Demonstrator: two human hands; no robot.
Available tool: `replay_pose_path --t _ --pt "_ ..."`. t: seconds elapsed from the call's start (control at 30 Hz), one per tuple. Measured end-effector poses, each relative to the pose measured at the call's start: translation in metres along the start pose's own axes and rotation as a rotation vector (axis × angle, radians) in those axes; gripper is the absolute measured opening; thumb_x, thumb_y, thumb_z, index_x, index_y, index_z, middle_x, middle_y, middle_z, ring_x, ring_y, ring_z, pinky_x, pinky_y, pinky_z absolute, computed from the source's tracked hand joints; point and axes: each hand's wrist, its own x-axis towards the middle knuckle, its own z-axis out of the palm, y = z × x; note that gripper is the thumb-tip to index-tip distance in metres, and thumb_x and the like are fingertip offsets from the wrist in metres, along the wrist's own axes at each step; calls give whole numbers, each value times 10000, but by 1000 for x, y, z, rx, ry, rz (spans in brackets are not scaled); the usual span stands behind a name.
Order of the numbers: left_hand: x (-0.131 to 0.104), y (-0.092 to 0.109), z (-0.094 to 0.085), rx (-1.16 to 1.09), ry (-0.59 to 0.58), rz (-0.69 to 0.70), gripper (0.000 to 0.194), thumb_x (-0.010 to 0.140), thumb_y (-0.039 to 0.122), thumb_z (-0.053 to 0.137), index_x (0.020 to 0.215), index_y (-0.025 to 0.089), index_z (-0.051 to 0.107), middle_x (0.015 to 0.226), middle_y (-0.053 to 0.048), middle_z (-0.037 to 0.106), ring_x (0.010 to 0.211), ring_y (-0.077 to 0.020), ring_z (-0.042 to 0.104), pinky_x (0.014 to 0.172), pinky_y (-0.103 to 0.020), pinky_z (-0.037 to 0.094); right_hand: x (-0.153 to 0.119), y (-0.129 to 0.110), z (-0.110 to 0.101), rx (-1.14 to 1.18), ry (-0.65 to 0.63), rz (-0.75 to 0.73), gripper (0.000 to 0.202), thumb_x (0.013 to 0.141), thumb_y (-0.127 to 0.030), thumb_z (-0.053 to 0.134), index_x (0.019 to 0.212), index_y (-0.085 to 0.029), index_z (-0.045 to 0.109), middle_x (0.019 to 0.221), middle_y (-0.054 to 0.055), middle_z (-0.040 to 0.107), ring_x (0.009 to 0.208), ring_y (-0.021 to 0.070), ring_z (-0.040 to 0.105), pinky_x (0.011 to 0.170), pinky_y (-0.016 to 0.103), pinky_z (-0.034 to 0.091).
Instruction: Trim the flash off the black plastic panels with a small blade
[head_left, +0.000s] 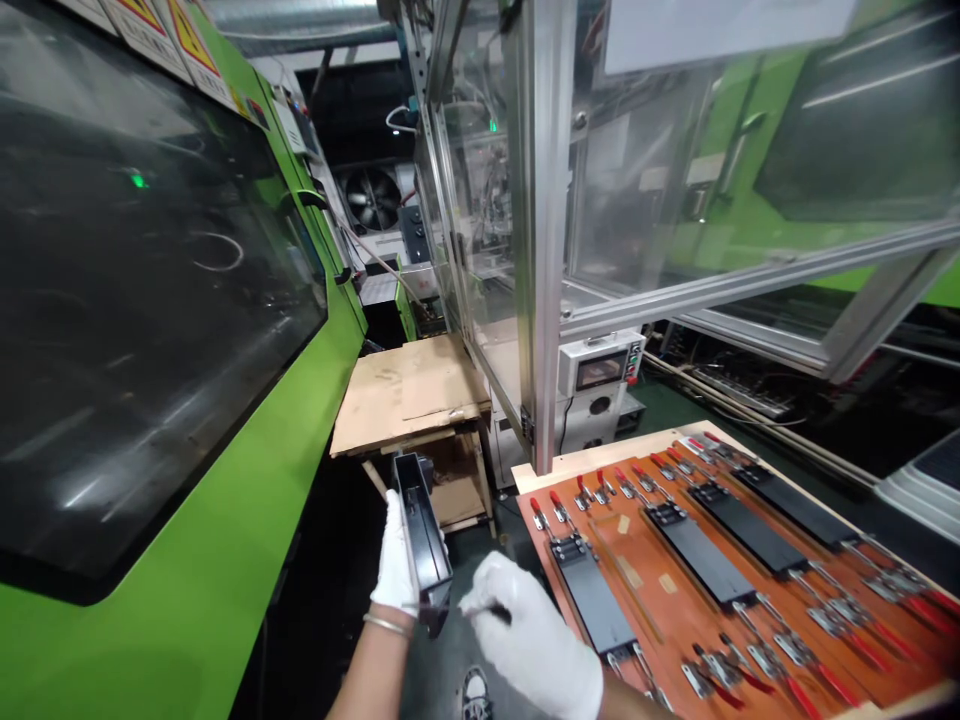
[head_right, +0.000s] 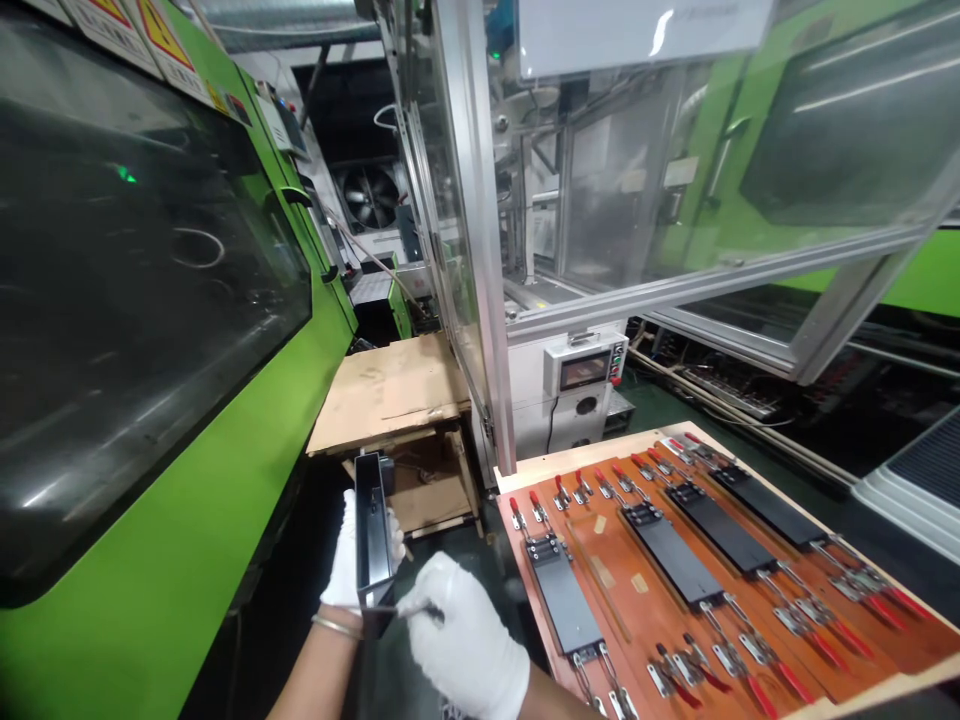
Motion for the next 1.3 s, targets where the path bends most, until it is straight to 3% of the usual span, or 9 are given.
replay_pose_path --t 0.1,0.23,0.37,0.53,0.77,0.93,1.1,1.2,1.3 --pt "1 -1 1 -5 -15 7 597 906 669 373 681 147 555 485 -15 546 386 -154 541 379 -260 438 11 1 -10 65 177 124 84 803 -203 501 765 -196 575 807 29 601 787 174 587 754 296 480" --pt "2 -4 5 -45 -61 11 676 915 688 269 695 129 578 487 -21 530 395 -143 524 387 -251 423 16 -1 -18 117 128 299 110 800 -283 514 813 -192 575 796 32 602 757 189 578 722 314 490" --pt "4 -11 7 -15 -176 68 579 774 716 573 647 151 572 467 14 504 374 -123 480 366 -232 393 21 -4 -22 148 130 319 161 804 -296 491 872 -177 576 843 47 615 788 194 588 766 331 494" --pt "8 -26 6 -6 -89 80 569 429 575 902 749 166 669 575 7 658 489 -149 612 470 -242 509 29 -10 -20 126 125 302 141 790 -241 524 895 -174 590 805 31 633 749 187 605 726 316 513" --pt "12 -46 13 152 28 188 676 435 727 816 755 140 709 755 -99 755 853 -317 718 857 -428 570 31 -5 -14 -60 -13 86 448 809 -103 509 1207 -237 666 1043 39 709 1027 188 655 973 303 495" --pt "1 -37 19 587 -23 466 563 786 671 614 937 132 680 767 -62 727 635 -163 654 599 -274 533 30 21 -31 -610 -47 1 466 906 -136 413 1328 -172 606 973 107 709 886 223 700 812 311 570" --pt "-5 -25 29 966 -36 392 347 822 487 652 879 145 666 645 -31 672 533 -159 607 515 -263 489 26 30 -36 -1152 -361 -77 590 890 -106 438 1479 -102 426 947 155 701 715 297 707 604 386 574" --pt "4 -26 34 1075 80 424 374 844 497 578 815 139 682 541 -38 637 431 -176 561 439 -292 455 25 20 -40 -1085 -392 -5 580 889 -114 474 1468 -147 446 1005 143 704 763 299 713 642 392 573" --pt "13 -26 31 989 5 603 299 842 402 594 951 149 711 891 -112 759 780 -240 709 755 -366 583 28 10 -54 -701 -264 34 390 935 -284 510 1315 -247 590 1105 81 699 931 254 702 800 351 559"
